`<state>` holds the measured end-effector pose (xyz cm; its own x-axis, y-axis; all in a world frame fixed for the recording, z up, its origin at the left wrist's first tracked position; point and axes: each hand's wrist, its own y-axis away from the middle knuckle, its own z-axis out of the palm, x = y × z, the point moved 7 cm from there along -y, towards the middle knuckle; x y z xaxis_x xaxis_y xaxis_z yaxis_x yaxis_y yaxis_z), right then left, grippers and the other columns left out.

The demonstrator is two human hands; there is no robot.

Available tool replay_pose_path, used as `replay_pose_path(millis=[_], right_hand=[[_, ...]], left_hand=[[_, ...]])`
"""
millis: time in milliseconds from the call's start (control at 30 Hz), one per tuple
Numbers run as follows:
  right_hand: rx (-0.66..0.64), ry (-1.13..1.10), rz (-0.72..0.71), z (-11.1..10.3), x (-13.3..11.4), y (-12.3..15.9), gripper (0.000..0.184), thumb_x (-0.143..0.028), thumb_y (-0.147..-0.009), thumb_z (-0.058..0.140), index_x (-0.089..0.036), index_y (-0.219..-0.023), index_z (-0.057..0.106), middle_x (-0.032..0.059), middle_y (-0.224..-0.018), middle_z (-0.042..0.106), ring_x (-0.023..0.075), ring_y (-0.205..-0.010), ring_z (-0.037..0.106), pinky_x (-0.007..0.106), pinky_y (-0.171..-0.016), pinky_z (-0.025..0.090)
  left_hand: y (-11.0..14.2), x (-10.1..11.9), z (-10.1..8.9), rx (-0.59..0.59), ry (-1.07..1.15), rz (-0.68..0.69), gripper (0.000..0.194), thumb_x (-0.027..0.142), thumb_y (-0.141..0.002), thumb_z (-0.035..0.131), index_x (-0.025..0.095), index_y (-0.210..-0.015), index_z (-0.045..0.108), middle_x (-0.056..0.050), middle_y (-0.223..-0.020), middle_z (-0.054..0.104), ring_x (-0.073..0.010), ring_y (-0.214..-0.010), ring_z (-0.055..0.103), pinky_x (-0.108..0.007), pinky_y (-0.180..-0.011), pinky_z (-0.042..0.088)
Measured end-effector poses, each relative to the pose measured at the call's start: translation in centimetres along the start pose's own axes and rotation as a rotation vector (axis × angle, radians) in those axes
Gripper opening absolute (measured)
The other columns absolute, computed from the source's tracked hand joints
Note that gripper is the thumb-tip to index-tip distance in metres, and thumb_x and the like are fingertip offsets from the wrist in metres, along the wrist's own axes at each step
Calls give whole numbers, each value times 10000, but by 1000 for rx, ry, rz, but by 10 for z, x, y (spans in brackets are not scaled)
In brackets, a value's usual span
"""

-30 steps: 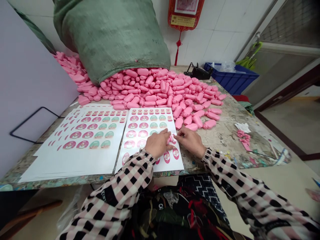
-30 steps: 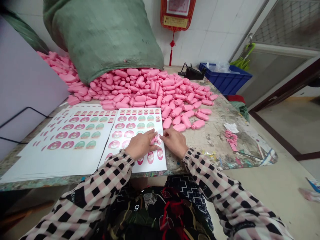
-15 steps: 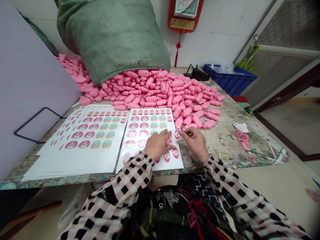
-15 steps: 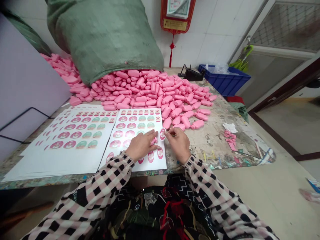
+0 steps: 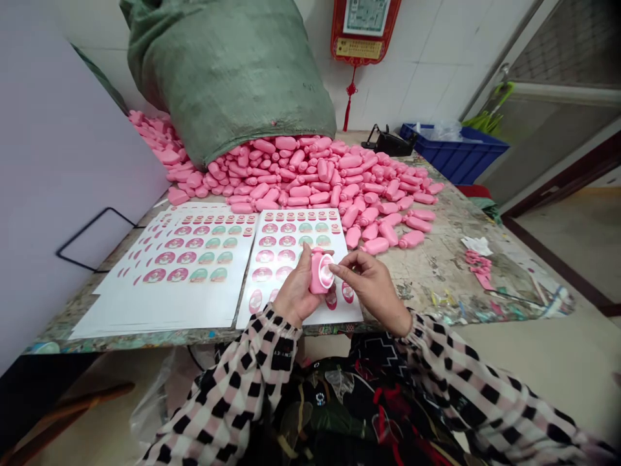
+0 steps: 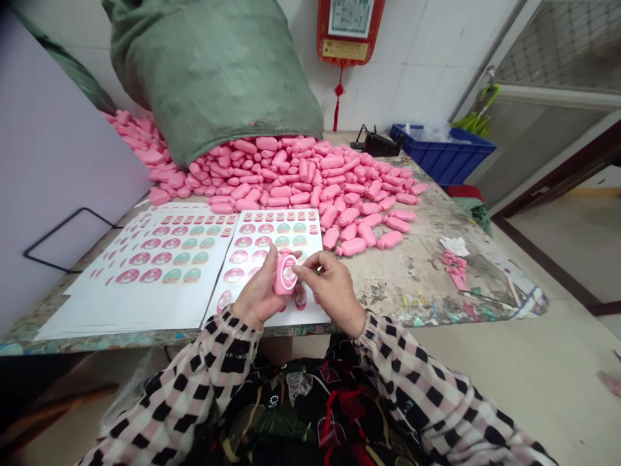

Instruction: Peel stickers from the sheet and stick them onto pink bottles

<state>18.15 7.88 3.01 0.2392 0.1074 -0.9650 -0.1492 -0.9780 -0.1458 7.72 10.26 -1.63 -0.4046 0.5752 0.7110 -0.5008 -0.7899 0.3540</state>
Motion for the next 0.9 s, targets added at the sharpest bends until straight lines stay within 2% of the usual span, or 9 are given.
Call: replay_pose_path(millis=[300, 567, 667, 767, 900], right_hand=[[-41, 24, 27, 8, 7, 3, 261, -435, -728, 642, -190, -711, 556, -21, -598, 599, 101, -479, 516, 225, -481, 404], [-69, -38, 40, 15, 10, 5, 253, -427, -738, 637, -194, -725, 539, -21, -578, 612, 113, -461, 544, 234, -477, 429], [-84, -34, 51, 15, 11, 6, 264, -442, -741, 628, -196, -728, 532, -26, -571, 602, 111, -460, 543, 234, -480, 431], [-73, 39, 48, 11, 13, 6, 288, -468, -729, 626, -194, -713, 538, -30, -577, 587, 94, -444, 505, 222, -459, 402], [-47, 149, 16, 7, 17, 8, 286, -471, -730, 616, -189, -719, 568, -15, -635, 595, 90, -488, 489, 218, -478, 385]], left_hand=[[1, -4, -1, -52, 186, -18, 573, 669, -753, 401, 158, -968, 550, -4, -631, 544, -114, -469, 518, -254, -435, 452], [2, -3, 3, -105, 236, 12, 547, 650, -768, 403, 153, -935, 556, -4, -670, 536, -102, -510, 530, -239, -480, 462], [7, -1, 5, -151, 194, -5, 606, 697, -748, 352, 169, -972, 548, 15, -619, 507, -100, -488, 520, -255, -496, 477], [13, -2, 2, -144, 70, -53, 653, 737, -720, 320, 203, -1044, 511, 22, -614, 514, -111, -483, 533, -269, -489, 484], [21, -3, -3, -133, -136, -65, 612, 708, -742, 344, 185, -1035, 465, -5, -672, 557, -110, -503, 553, -232, -455, 466]])
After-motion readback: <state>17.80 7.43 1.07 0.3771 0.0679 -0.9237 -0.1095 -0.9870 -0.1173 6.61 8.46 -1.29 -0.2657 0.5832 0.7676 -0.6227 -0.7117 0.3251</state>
